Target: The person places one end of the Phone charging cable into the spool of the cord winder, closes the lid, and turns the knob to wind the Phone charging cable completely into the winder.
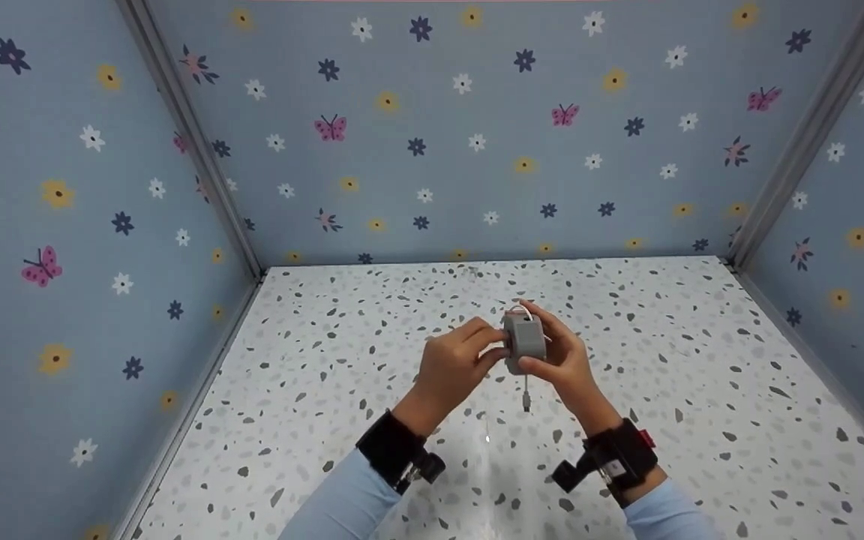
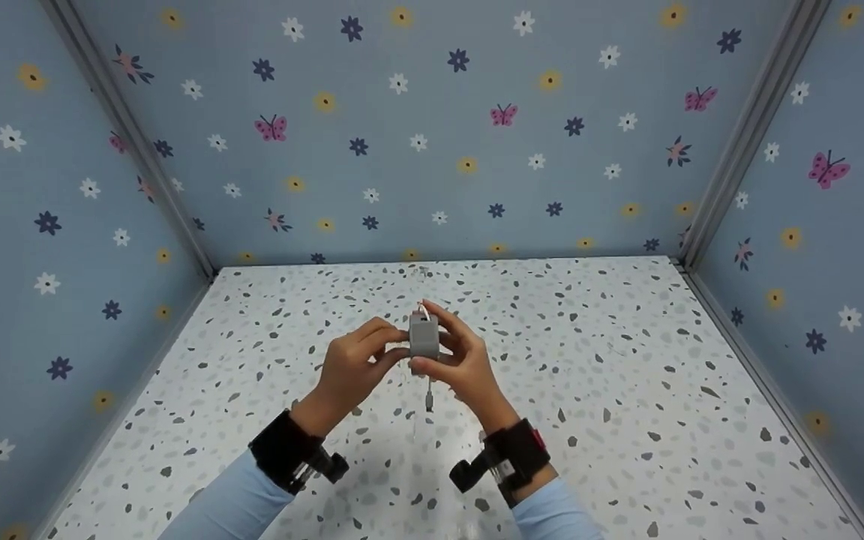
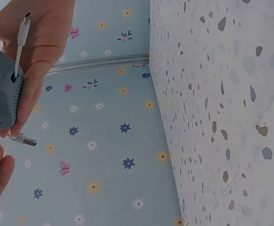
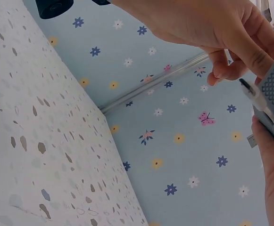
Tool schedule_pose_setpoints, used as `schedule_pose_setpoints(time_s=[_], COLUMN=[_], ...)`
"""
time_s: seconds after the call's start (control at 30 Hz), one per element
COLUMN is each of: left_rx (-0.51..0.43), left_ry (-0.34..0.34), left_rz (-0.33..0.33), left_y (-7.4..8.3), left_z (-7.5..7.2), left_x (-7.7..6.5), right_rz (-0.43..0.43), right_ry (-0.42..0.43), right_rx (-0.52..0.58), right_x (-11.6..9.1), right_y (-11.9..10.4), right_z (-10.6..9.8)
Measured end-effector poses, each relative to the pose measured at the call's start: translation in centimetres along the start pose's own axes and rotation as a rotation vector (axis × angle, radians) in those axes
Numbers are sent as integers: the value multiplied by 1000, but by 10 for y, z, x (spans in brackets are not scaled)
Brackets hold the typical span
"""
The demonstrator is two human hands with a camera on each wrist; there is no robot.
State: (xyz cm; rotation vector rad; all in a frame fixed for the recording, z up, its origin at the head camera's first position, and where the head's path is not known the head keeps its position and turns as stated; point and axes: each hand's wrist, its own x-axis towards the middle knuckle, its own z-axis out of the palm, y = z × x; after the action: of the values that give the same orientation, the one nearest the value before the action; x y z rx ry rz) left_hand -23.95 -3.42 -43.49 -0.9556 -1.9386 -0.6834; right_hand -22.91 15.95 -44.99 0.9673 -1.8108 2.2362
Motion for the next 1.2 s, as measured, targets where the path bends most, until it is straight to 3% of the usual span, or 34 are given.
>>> schedule_pose_setpoints(time_s=[0.07, 0.13, 0.23, 0.27, 0.33, 0.4, 0.5, 0.6, 0.7, 0.73, 0.8, 0.93, 1.0, 1.03, 1.1, 1.2], left_rx=[-147, -395, -848, -977, -1170, -1291, -1386, -1368, -1226, -1146, -891, -211, 14, 76, 146, 156], left_ry=[-77, -166, -250, -257, -266, -281, -297, -294, -260, -238, -192, -53, 19, 41, 62, 53], left_rz=[-158, -393, -873, -1038, -1307, -1484, -1564, -1495, -1256, -1134, -827, -194, 30, 102, 179, 175], left_y=[4, 8, 14, 15, 16, 17, 17, 17, 14, 13, 10, 1, -4, -5, -7, -7], left_z=[0, 0, 0, 0, -1, -1, -1, -3, -3, -3, -2, 0, 0, -1, -2, -2], left_x=[-1, 1, 9, 13, 18, 20, 20, 18, 13, 11, 7, -2, -3, -3, -2, -2], right_rz=[-3, -6, -5, -8, -20, -35, -51, -30, 1, 11, 21, 6, -15, -24, -37, -43], right_ry=[-1, 1, -5, -7, -16, -28, -42, -34, -12, -3, 11, 3, -14, -22, -32, -32], right_rx=[8, 14, 14, 12, 9, 7, 3, -1, -11, -12, -16, -3, 2, 5, 7, 1], right_x=[0, 0, -1, -1, -1, -2, -2, -1, -1, -1, -1, 0, 0, 0, 1, 1], right_y=[1, 3, 6, 7, 9, 10, 10, 8, 4, 3, 3, 3, 4, 5, 6, 7], right_z=[0, 0, 1, 1, 2, 2, 2, 2, 2, 2, 2, 1, 1, 1, 0, 0])
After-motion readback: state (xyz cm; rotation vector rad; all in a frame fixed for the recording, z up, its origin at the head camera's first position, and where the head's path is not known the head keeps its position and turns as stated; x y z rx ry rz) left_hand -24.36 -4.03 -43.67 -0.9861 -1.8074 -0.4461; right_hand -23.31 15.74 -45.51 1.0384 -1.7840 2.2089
